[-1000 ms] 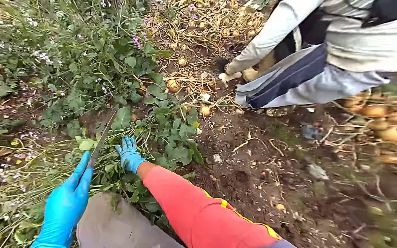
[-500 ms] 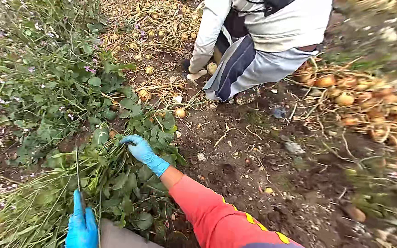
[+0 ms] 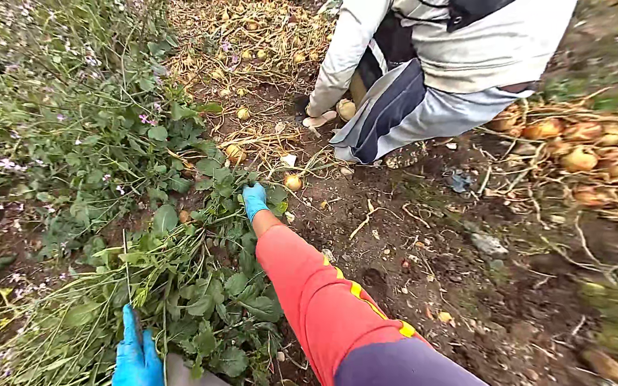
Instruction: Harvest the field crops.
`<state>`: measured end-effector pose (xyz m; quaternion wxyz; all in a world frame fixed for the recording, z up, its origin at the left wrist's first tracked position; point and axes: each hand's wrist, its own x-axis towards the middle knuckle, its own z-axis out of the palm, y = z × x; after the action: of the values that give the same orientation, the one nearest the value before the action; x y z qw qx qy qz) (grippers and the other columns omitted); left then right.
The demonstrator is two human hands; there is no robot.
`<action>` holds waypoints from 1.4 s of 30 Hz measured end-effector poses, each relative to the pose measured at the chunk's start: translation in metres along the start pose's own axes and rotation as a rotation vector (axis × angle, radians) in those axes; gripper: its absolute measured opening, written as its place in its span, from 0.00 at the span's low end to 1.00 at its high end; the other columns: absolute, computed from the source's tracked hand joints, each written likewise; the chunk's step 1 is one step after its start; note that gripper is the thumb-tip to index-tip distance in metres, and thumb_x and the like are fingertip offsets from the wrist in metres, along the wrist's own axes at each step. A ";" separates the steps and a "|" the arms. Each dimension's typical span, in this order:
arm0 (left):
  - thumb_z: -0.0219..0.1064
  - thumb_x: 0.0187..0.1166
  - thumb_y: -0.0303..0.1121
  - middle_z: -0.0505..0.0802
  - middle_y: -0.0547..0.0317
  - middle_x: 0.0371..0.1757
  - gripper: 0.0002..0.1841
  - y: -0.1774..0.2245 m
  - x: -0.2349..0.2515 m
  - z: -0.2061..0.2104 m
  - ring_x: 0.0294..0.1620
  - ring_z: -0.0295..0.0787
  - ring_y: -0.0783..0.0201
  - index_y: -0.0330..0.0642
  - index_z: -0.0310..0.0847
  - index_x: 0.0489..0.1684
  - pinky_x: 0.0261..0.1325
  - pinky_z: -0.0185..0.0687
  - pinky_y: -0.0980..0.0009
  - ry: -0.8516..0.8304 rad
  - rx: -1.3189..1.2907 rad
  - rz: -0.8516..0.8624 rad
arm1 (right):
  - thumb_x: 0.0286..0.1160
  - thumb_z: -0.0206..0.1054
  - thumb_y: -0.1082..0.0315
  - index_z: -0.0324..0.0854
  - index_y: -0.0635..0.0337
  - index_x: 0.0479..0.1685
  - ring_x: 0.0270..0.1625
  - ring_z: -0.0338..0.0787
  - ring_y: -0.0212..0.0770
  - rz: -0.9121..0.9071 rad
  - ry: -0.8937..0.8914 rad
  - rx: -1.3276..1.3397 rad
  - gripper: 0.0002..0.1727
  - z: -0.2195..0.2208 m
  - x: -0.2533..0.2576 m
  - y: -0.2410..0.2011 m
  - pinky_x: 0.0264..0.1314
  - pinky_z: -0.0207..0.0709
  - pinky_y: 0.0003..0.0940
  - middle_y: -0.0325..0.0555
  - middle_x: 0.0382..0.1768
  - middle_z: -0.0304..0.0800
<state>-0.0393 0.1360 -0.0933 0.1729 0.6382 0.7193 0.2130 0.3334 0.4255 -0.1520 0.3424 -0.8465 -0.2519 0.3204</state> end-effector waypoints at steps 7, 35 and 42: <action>0.51 0.89 0.35 0.68 0.43 0.90 0.35 -0.001 0.001 0.003 0.85 0.72 0.43 0.46 0.43 0.97 0.84 0.67 0.45 -0.011 0.011 0.012 | 0.67 0.75 0.68 0.69 0.51 0.83 0.74 0.85 0.59 -0.013 0.011 0.335 0.38 0.005 0.017 0.012 0.72 0.79 0.65 0.60 0.70 0.86; 0.56 0.87 0.35 0.69 0.48 0.90 0.38 -0.001 0.003 0.009 0.82 0.76 0.45 0.53 0.42 0.98 0.79 0.73 0.44 -0.013 0.048 -0.056 | 0.83 0.60 0.62 0.86 0.66 0.62 0.73 0.82 0.73 -0.258 -0.135 -0.983 0.20 -0.068 0.042 -0.018 0.70 0.70 0.79 0.70 0.66 0.87; 0.55 0.86 0.35 0.73 0.44 0.87 0.38 -0.005 0.004 0.007 0.79 0.79 0.44 0.55 0.42 0.98 0.77 0.74 0.43 -0.011 0.034 -0.068 | 0.88 0.56 0.55 0.88 0.60 0.56 0.61 0.90 0.70 -0.604 -0.251 -1.048 0.20 -0.098 0.015 0.032 0.65 0.76 0.73 0.65 0.51 0.93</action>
<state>-0.0403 0.1400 -0.1017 0.1727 0.6176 0.7431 0.1912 0.4197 0.3736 -0.1267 -0.0758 -0.7493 -0.6427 0.1401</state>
